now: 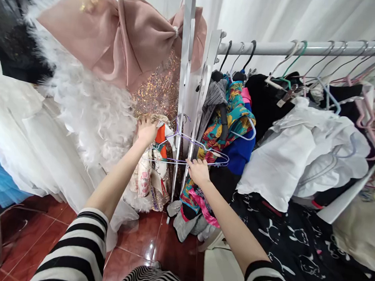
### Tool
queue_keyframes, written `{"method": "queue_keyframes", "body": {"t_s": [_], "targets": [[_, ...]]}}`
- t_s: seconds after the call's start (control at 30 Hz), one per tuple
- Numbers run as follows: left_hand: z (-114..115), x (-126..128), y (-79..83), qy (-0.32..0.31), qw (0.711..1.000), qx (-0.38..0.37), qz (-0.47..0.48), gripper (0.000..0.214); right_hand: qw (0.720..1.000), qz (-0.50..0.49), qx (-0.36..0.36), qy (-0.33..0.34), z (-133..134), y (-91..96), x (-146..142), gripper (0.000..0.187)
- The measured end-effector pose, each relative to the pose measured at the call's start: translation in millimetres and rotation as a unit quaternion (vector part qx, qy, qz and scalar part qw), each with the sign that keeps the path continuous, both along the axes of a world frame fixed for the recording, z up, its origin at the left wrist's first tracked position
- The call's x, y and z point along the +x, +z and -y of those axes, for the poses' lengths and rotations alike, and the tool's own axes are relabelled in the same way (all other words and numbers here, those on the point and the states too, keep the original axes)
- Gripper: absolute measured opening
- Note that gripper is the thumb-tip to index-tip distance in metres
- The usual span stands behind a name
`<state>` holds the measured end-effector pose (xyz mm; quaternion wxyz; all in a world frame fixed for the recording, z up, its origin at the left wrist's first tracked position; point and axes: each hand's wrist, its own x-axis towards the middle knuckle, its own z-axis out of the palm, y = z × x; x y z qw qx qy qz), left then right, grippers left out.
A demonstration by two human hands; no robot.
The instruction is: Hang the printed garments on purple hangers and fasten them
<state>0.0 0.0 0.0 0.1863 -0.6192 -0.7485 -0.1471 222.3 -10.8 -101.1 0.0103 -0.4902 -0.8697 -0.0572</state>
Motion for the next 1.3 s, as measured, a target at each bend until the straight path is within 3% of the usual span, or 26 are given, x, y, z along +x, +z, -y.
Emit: {"method": "queue_keyframes", "body": {"t_s": [0.37,0.87,1.13,1.3], "targets": [[2,10,10.6,0.028,0.999,-0.021,-0.007,0.045,1.000,0.000,-0.014,-0.002,4,4.8,1,0.051],[-5,3,5.4,0.007,0.999,-0.029,-0.027,0.047,1.000,0.016,-0.009,-0.003,3,3.9,-3,0.052],[-18,0,23.1,0.018,0.999,-0.035,-0.033,0.040,1.000,0.009,0.005,0.001,-2,-4.1,-6,0.055],[-37,-8,35.8,0.036,0.996,-0.087,-0.011,0.054,1.000,0.013,-0.016,-0.020,-2,-1.1,-13,0.054]]}}
